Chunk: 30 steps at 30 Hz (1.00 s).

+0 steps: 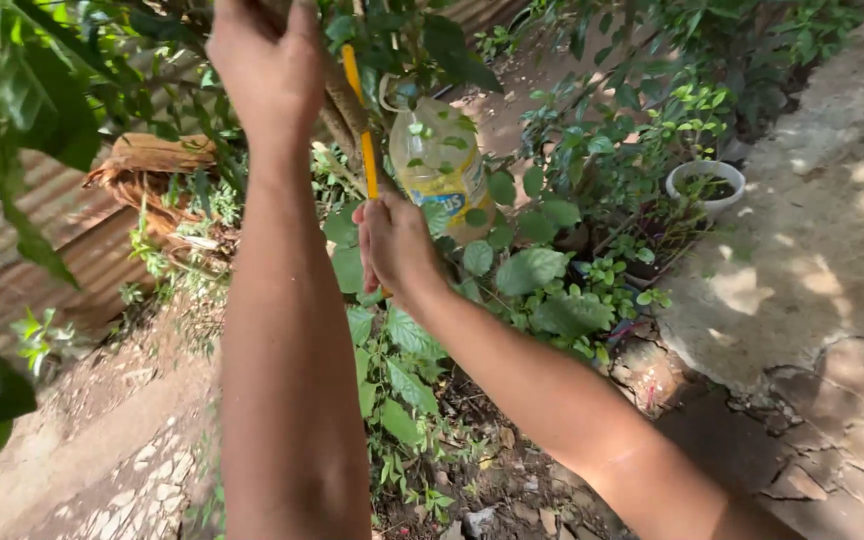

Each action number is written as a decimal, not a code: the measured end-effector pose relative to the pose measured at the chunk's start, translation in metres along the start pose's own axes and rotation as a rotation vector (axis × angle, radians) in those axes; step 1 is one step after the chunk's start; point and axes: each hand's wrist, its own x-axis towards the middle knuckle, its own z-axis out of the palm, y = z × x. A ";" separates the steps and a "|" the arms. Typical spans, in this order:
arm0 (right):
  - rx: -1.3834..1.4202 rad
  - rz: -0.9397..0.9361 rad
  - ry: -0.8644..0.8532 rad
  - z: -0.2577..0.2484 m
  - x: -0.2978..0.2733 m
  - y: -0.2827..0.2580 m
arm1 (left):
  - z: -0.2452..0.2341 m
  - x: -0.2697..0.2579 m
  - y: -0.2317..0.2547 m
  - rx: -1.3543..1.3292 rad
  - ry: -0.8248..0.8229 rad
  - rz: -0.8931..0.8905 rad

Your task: The person is sawing a branch off a tree and then trimming smaller branches off the main branch using a hand saw.

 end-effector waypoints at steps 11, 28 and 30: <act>-0.364 0.233 -0.210 -0.094 -0.143 0.013 | -0.010 0.007 -0.018 -0.112 -0.032 0.032; -0.101 0.056 -0.137 -0.028 0.085 -0.009 | -0.011 -0.006 0.005 -0.150 -0.054 -0.160; -0.088 0.041 -0.154 -0.030 0.094 -0.001 | -0.004 -0.011 -0.017 -0.144 -0.023 -0.140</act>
